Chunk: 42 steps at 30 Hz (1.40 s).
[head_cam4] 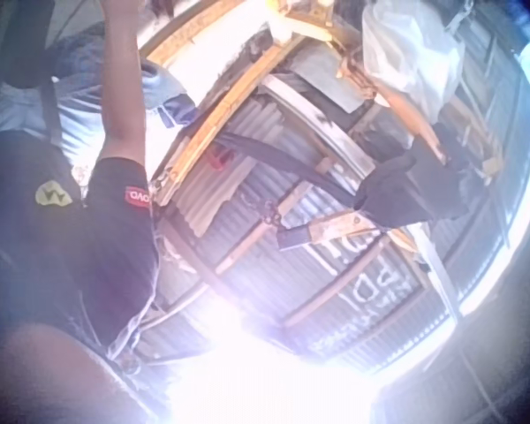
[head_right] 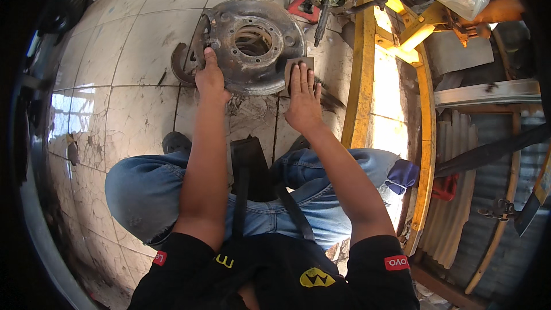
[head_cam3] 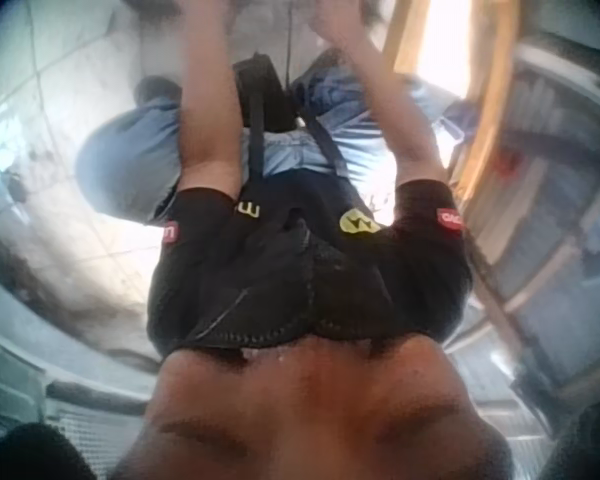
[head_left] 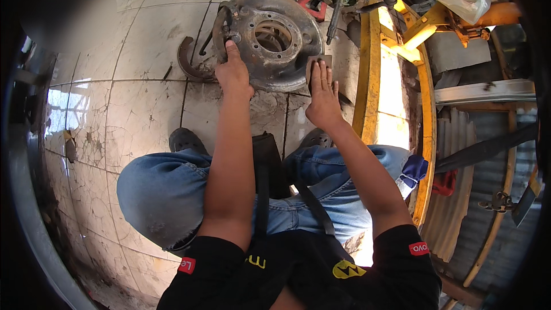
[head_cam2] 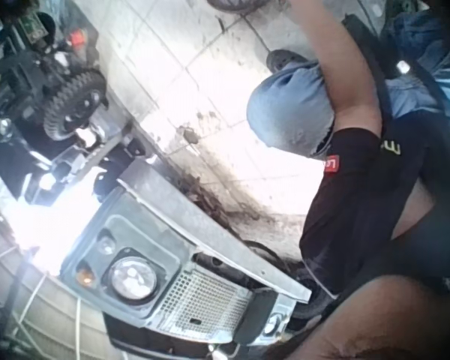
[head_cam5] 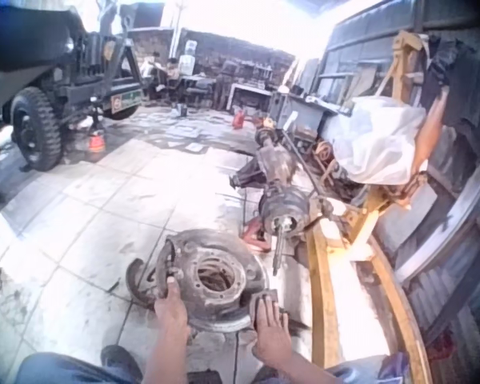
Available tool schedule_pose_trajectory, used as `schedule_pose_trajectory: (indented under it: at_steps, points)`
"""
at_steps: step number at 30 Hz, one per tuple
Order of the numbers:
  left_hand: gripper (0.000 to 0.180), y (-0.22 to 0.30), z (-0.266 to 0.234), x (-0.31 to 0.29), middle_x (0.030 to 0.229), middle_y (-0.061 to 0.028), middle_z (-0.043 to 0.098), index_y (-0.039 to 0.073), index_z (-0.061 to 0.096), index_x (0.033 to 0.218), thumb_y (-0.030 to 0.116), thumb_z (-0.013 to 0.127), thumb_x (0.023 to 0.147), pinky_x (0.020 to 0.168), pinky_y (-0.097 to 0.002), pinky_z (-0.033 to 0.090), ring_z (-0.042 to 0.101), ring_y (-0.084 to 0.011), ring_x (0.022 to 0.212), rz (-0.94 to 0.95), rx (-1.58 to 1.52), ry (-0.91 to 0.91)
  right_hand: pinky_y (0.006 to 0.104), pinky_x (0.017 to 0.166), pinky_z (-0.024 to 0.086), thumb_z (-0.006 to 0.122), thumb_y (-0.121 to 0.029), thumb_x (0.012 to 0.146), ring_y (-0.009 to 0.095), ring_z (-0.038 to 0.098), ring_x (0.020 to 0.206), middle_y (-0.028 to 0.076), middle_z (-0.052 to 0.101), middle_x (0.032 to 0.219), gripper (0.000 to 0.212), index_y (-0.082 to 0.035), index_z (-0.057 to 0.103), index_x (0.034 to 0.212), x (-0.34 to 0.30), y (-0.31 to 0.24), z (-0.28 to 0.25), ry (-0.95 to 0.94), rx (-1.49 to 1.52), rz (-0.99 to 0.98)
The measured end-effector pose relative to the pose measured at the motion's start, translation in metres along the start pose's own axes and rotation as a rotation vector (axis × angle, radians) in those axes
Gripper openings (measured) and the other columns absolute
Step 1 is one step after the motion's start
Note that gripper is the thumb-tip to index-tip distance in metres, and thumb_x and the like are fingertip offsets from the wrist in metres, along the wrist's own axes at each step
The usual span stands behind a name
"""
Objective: The person sits on the floor and scrubs a brake drum with a small abrasive pad, rotating the drum to clean different sections. The person repeatedly rubs the inner and outer surfaces of the drum.
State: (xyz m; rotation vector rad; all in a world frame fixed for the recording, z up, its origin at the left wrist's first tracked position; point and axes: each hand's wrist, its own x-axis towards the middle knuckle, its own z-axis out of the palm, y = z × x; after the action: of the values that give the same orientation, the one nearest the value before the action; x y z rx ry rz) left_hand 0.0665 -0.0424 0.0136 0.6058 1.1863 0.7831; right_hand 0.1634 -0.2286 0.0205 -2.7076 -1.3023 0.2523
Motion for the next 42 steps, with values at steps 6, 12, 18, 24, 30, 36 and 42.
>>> schedule_pose_trajectory:
  at_steps: [6, 12, 18, 24, 30, 36, 42]
  points:
    - [0.077, 0.001, -0.007, 0.012, 0.133, -0.0226, 0.053, -0.012, 0.041, 0.137, 0.051, 0.057, 0.096, 0.088, -0.0463, 0.053, 0.059, -0.0329, 0.114, -0.058, -0.049, -0.050, 0.0508, 0.122, 0.010, 0.059, 0.004, 0.074, 0.035, 0.005, 0.152, 0.017, 0.006, 0.164, 0.097, -0.002, 0.008, 0.156, -0.021, -0.024, 0.006, -0.068, -0.071, -0.369]
    - [0.081, 0.004, -0.003, 0.000, 0.135, -0.0229, 0.052, -0.012, 0.039, 0.139, 0.055, 0.056, 0.096, 0.091, -0.0473, 0.049, 0.056, -0.0329, 0.115, -0.046, -0.016, -0.069, 0.0507, 0.122, 0.010, 0.059, 0.003, 0.076, 0.035, 0.006, 0.152, 0.015, 0.007, 0.164, 0.096, -0.004, 0.007, 0.157, -0.015, -0.029, -0.001, -0.091, -0.126, -0.246]
    - [0.082, -0.006, -0.001, 0.005, 0.136, -0.0241, 0.050, -0.012, 0.037, 0.140, 0.054, 0.056, 0.095, 0.092, -0.0485, 0.049, 0.057, -0.0347, 0.116, 0.030, 0.129, 0.023, 0.0508, 0.122, 0.007, 0.058, 0.002, 0.078, 0.032, 0.005, 0.152, 0.014, 0.008, 0.165, 0.095, -0.005, 0.007, 0.157, 0.003, -0.003, -0.006, -0.049, -0.093, -0.123]
    - [0.080, 0.000, -0.004, 0.009, 0.135, -0.0234, 0.051, -0.014, 0.038, 0.138, 0.051, 0.058, 0.096, 0.084, -0.0451, 0.057, 0.063, -0.0360, 0.105, -0.023, 0.005, -0.001, 0.0516, 0.122, 0.007, 0.054, 0.005, 0.073, 0.036, 0.007, 0.152, 0.018, 0.009, 0.164, 0.096, -0.002, 0.007, 0.156, -0.002, 0.001, -0.014, -0.140, -0.251, -0.368]
    - [0.081, 0.001, -0.010, 0.011, 0.133, -0.0237, 0.052, -0.011, 0.039, 0.140, 0.055, 0.057, 0.095, 0.096, -0.0495, 0.045, 0.054, -0.0337, 0.119, -0.038, -0.097, -0.119, 0.0501, 0.122, 0.008, 0.056, 0.005, 0.071, 0.035, 0.007, 0.151, 0.018, 0.008, 0.164, 0.097, -0.003, 0.010, 0.156, -0.015, -0.012, -0.003, -0.103, -0.126, -0.381]
    - [0.077, -0.004, -0.003, 0.004, 0.129, -0.0229, 0.055, -0.014, 0.047, 0.131, 0.053, 0.058, 0.095, 0.089, -0.0471, 0.055, 0.060, -0.0332, 0.113, 0.012, 0.057, -0.028, 0.0493, 0.122, 0.008, 0.056, 0.007, 0.070, 0.036, 0.007, 0.151, 0.018, 0.009, 0.164, 0.098, -0.003, 0.010, 0.157, 0.000, 0.003, 0.000, 0.011, -0.045, -0.158]
    - [0.079, 0.003, -0.001, 0.001, 0.128, -0.0222, 0.055, -0.014, 0.043, 0.133, 0.054, 0.057, 0.095, 0.091, -0.0480, 0.053, 0.061, -0.0326, 0.111, -0.006, 0.088, 0.052, 0.0520, 0.122, 0.008, 0.059, 0.000, 0.078, 0.031, 0.007, 0.152, 0.013, 0.008, 0.165, 0.093, -0.006, 0.010, 0.157, 0.001, -0.004, -0.010, -0.120, -0.255, -0.249]
